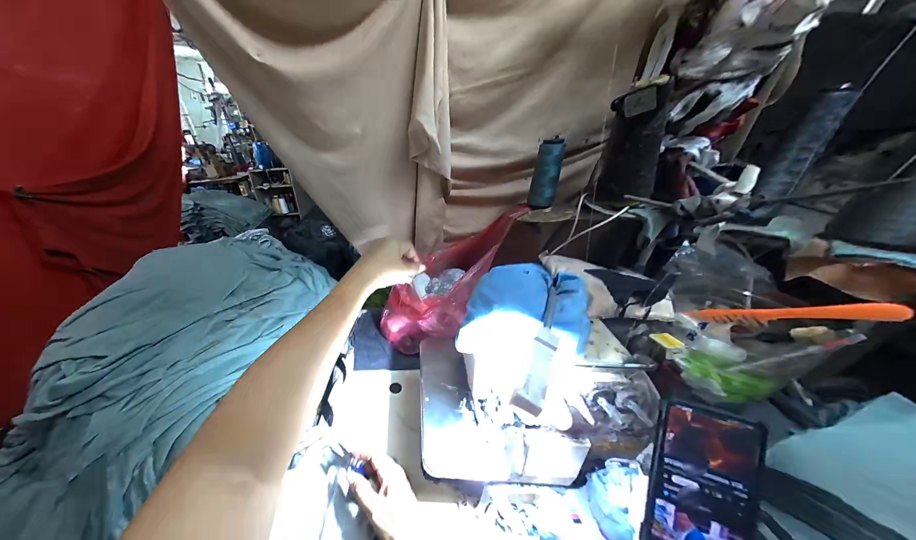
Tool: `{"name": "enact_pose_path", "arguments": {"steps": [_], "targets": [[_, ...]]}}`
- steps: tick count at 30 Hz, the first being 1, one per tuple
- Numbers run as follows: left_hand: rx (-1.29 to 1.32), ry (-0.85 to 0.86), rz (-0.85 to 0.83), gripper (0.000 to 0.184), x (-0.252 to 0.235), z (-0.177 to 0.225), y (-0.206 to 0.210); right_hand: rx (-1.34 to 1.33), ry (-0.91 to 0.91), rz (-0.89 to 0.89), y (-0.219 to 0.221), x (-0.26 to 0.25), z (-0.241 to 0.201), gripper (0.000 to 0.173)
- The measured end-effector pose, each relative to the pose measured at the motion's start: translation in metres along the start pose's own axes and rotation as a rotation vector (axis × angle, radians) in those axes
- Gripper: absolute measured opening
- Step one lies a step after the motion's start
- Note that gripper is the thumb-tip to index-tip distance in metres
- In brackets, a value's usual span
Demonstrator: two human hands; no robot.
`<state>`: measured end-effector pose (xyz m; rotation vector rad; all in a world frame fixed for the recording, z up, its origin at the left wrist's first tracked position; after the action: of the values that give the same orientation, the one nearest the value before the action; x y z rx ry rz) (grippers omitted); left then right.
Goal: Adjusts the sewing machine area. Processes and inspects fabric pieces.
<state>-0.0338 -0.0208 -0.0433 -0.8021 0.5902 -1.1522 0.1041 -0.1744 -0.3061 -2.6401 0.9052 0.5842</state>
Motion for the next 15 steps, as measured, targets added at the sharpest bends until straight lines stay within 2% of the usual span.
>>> {"name": "enact_pose_path", "arguments": {"steps": [3,6,9,12,14,15], "targets": [[-0.103,0.128,0.125,0.027,-0.035,0.051,-0.007,0.012,-0.080,0.002,-0.002,0.007,-0.005,0.035],[-0.326,0.195,0.115,0.021,-0.064,0.083,0.008,0.020,-0.098,-0.006,-0.005,0.008,-0.004,0.034],[-0.542,0.133,0.123,0.021,-0.075,0.096,0.023,0.035,-0.109,-0.007,-0.006,0.009,-0.009,0.032],[-0.519,0.073,0.206,0.021,-0.064,0.106,0.012,0.025,-0.088,-0.007,-0.004,0.010,-0.009,0.034],[-0.475,0.053,0.281,0.034,-0.054,0.107,-0.002,-0.022,-0.086,0.010,-0.003,0.011,-0.007,0.037],[-0.431,0.075,0.294,0.051,-0.049,0.105,-0.008,-0.046,-0.084,0.031,-0.002,0.012,-0.005,0.037]]}}
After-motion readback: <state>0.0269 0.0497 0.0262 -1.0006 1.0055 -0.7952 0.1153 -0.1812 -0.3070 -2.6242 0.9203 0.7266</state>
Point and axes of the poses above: each hand's wrist, its own x-axis away from the middle knuckle, its own y-axis out of the palm, z = x × y, the point moved 4 cm from there along -x, towards the middle knuckle, and after that the axes turned 13 degrees about -y, right-handed, at the moved point
